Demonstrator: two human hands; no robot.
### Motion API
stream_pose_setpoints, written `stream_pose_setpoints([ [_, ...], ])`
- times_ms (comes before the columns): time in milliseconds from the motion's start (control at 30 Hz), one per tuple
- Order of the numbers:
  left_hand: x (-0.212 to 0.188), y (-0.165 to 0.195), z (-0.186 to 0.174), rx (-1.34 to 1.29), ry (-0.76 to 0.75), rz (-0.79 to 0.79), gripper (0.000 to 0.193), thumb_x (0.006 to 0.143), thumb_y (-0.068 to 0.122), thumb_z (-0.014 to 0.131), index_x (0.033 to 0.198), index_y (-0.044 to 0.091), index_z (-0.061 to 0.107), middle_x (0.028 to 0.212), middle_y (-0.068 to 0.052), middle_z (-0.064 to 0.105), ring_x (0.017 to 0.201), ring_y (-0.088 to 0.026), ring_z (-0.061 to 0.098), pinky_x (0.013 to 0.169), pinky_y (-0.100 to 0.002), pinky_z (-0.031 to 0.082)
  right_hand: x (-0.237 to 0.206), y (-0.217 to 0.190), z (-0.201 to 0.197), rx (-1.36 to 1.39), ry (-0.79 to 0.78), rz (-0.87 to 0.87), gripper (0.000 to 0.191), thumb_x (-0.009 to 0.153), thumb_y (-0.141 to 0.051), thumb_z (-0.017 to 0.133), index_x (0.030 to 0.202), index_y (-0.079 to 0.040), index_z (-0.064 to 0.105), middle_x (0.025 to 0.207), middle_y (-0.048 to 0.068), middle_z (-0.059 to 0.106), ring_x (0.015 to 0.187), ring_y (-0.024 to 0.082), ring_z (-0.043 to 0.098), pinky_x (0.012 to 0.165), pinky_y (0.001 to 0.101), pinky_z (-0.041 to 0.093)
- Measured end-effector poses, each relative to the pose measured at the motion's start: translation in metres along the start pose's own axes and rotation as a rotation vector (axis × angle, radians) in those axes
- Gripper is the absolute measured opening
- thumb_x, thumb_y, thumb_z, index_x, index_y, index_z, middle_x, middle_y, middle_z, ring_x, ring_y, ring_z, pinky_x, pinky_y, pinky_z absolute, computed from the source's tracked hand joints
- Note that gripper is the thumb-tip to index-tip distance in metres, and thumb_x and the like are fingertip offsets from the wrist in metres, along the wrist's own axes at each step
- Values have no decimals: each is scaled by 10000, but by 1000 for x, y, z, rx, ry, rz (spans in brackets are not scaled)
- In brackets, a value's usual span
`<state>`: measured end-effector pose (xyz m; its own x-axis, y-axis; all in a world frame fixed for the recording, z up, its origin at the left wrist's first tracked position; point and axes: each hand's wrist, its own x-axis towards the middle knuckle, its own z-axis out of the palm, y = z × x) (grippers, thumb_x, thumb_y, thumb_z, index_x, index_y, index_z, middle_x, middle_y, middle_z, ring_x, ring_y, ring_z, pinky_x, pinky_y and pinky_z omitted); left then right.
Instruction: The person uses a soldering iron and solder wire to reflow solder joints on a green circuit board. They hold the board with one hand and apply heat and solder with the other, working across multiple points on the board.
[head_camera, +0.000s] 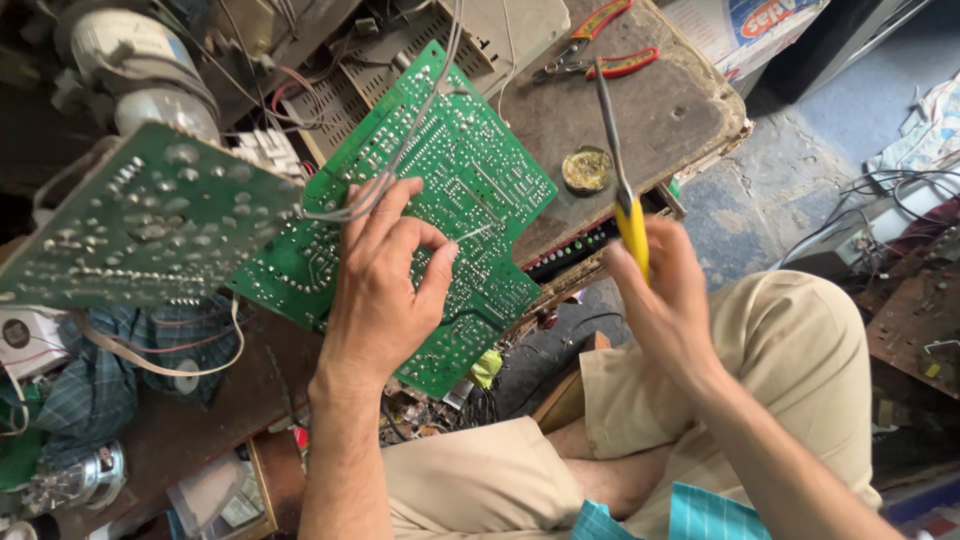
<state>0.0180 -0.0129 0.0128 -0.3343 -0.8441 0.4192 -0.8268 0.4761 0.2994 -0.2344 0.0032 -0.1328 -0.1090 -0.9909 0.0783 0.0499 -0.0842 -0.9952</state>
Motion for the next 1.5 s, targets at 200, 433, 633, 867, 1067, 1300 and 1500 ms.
stream_pose_setpoints([
  [200, -55, 33, 10, 39, 448, -155, 133, 977, 79, 745, 1040, 24, 642, 1441, -205, 557, 1387, -349, 522, 1214, -477, 391, 61, -25, 42, -258, 27, 22, 378, 965, -217, 780, 1147, -10, 522, 907, 12, 682, 794, 90, 633, 687, 267, 520],
  [433, -138, 34, 44, -651, 865, -852, 124, 986, 86, 681, 998, -21, 617, 1313, -115, 623, 833, -79, 522, 706, -220, 428, 64, -10, 62, -35, -29, 23, 333, 962, -126, 792, 1160, -26, 544, 923, 25, 646, 807, 98, 611, 690, 257, 506],
  [633, -129, 29, 14, -744, 867, -750, 158, 1019, 84, 668, 1131, -13, 612, 1146, -118, 628, 972, -84, 573, 867, -210, 479, 55, -16, 68, 91, -34, 70, 287, 949, -68, 752, 1127, -23, 531, 904, 21, 667, 799, 105, 693, 696, 246, 564],
  [867, -69, 11, -9, -469, 917, -474, 163, 1104, 75, 673, 1061, -72, 618, 1208, -126, 652, 1176, -166, 600, 1096, -279, 478, 48, -24, 72, 319, -14, 218, 225, 960, -83, 722, 1080, -93, 531, 810, -18, 552, 579, 46, 489, 437, 217, 358],
  [1067, -34, -25, -31, -371, 794, -466, 194, 1066, 40, 640, 1222, -72, 663, 1199, -103, 731, 1107, -182, 673, 1029, -319, 515, 5, -23, 81, 420, 3, 304, 184, 970, -73, 658, 1039, -108, 491, 747, 8, 580, 493, 40, 454, 379, 215, 302],
  [1300, -30, -47, -40, -17, 720, -231, 127, 987, 0, 662, 1093, -69, 682, 1139, -203, 678, 1055, -364, 651, 953, -463, 493, -35, -14, 111, 514, 56, 275, 176, 981, -31, 603, 1044, -121, 466, 717, 25, 600, 452, 48, 437, 363, 210, 289],
  [1500, -29, -56, -47, -148, 655, -315, 100, 992, 32, 657, 1054, -39, 692, 1044, -142, 738, 978, -305, 733, 916, -428, 542, -41, -25, 106, 530, 76, 232, 188, 979, -4, 599, 1053, -110, 463, 804, 25, 604, 527, 55, 519, 386, 213, 312],
])
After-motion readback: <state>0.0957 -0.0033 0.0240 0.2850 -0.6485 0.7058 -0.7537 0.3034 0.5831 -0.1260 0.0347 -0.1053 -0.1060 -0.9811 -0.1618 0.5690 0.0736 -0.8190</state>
